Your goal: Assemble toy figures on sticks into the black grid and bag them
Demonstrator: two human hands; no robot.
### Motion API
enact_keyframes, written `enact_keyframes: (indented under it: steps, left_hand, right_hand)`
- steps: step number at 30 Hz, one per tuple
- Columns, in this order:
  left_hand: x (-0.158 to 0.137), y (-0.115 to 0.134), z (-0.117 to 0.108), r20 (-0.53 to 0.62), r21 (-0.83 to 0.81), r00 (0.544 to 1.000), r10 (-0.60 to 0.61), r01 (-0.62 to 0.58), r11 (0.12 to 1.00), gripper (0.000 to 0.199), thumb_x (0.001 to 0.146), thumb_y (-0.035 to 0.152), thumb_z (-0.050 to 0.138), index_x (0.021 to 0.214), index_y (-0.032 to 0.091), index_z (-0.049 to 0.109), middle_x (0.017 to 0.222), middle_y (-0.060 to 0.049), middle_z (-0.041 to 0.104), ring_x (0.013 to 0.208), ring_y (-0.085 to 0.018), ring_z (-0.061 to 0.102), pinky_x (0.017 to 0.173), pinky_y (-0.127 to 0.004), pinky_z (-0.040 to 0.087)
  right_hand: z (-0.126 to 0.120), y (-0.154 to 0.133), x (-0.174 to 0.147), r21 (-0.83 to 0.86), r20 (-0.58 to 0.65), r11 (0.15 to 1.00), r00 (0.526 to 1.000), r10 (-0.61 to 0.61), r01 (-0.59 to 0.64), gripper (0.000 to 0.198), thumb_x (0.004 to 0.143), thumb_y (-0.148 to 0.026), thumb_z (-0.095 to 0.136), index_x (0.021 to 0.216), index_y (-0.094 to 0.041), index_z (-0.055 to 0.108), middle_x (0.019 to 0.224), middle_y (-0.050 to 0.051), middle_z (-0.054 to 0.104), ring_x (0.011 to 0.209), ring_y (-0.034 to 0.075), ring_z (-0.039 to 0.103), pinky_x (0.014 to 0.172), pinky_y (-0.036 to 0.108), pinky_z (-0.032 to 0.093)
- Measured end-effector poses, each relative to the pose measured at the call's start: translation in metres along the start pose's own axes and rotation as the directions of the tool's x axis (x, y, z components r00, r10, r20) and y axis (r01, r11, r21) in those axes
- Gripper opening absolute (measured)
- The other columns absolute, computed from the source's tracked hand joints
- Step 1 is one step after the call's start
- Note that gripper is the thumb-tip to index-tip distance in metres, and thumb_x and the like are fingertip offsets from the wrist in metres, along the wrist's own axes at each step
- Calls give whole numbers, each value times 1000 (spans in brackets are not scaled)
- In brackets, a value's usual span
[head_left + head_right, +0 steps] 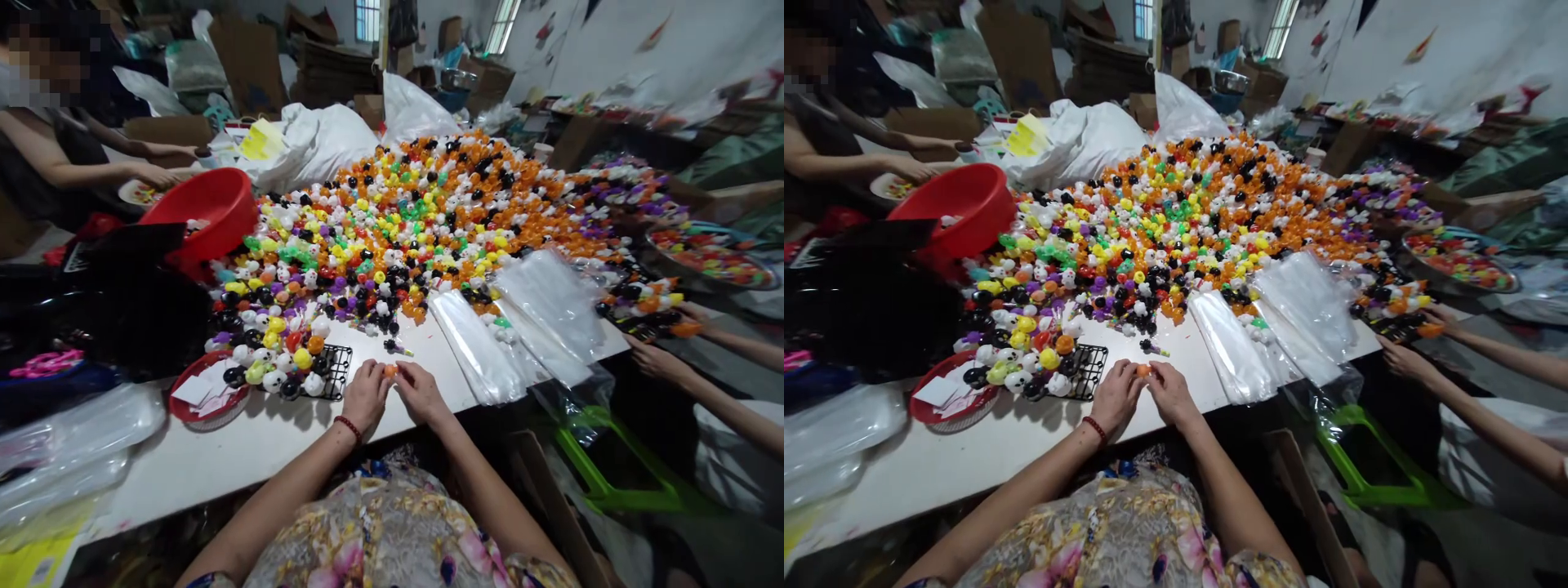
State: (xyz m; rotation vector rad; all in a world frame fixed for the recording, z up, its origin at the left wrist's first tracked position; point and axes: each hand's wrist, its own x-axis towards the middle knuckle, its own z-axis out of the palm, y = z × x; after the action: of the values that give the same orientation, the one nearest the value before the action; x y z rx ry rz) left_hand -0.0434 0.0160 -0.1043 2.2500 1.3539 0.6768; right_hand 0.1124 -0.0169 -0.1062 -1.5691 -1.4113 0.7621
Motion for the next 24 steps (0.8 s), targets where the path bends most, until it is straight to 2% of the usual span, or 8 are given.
enact_keyframes:
  steps: [3, 7, 9, 12, 15, 17, 20, 24]
  left_hand:
    - [2, -3, -1, -36, -193, 999, -14, 7, 981, 19, 94, 23, 46, 109, 23, 59, 105, -5, 63, 95, -19, 63, 82, -31, 53]
    - [2, -6, -1, 0, -379, 999, 34, -32, 925, 26, 92, 18, 43, 112, 23, 59, 106, -5, 65, 95, -17, 64, 84, -30, 53]
    - [2, -8, 0, 3, -414, 998, 66, -59, 908, 28, 90, 17, 44, 113, 22, 59, 108, -6, 65, 99, -18, 64, 88, -32, 53]
    - [3, -10, 3, -18, -381, 999, 49, -52, 923, 31, 88, 19, 48, 119, 21, 56, 115, -8, 63, 104, -20, 63, 92, -35, 53]
    - [3, -13, 6, -30, -305, 999, 25, -33, 952, 32, 89, 23, 50, 121, 20, 55, 117, -9, 62, 105, -21, 63, 92, -37, 53]
    - [4, -15, 7, -18, -273, 999, 40, -43, 961, 28, 89, 24, 51, 116, 21, 57, 112, -8, 63, 102, -21, 64, 91, -36, 53]
    - [5, -16, 8, 12, -253, 998, 65, -60, 966, 19, 89, 24, 51, 106, 22, 60, 105, -6, 64, 96, -19, 64, 86, -34, 54]
    - [7, -15, 5, 13, -261, 997, 78, -72, 963, 13, 89, 23, 49, 97, 22, 60, 101, -5, 63, 91, -18, 63, 84, -31, 53]
  right_hand:
    - [-2, -6, 6, 113, 11, 992, 998, 54, -55, 36, 75, -36, 70, 107, -19, 71, 93, 5, 70, 78, 18, 62, 78, 35, 54]
    - [12, -21, 8, 217, 9, 973, 996, 83, -83, 39, 73, -41, 73, 104, -20, 72, 102, 7, 70, 91, 21, 64, 86, 36, 52]
    - [20, -28, 8, 233, -41, 970, 996, 78, -66, 34, 74, -42, 70, 98, -19, 72, 101, 7, 70, 94, 22, 64, 88, 36, 51]
    - [19, -32, 13, 193, -121, 979, 989, 86, -61, 30, 78, -45, 66, 94, -19, 71, 93, 6, 69, 87, 21, 63, 82, 34, 52]
    - [-3, -27, 25, 9, -239, 991, 963, 129, -130, 34, 83, -47, 60, 101, -20, 69, 87, 5, 67, 77, 20, 61, 75, 34, 51]
    - [-25, -20, 40, -210, -297, 962, 949, 107, -174, 33, 86, -44, 55, 103, -19, 68, 89, 7, 67, 79, 22, 60, 77, 37, 50]
    - [-56, -10, 69, -557, -318, 810, 948, -1, -186, 31, 87, -29, 53, 111, -16, 67, 105, 13, 65, 98, 28, 56, 88, 42, 45]
    - [-77, 0, 116, -767, -257, 624, 963, -84, -150, 41, 83, -15, 51, 121, -19, 67, 122, 16, 59, 109, 31, 48, 92, 43, 38]
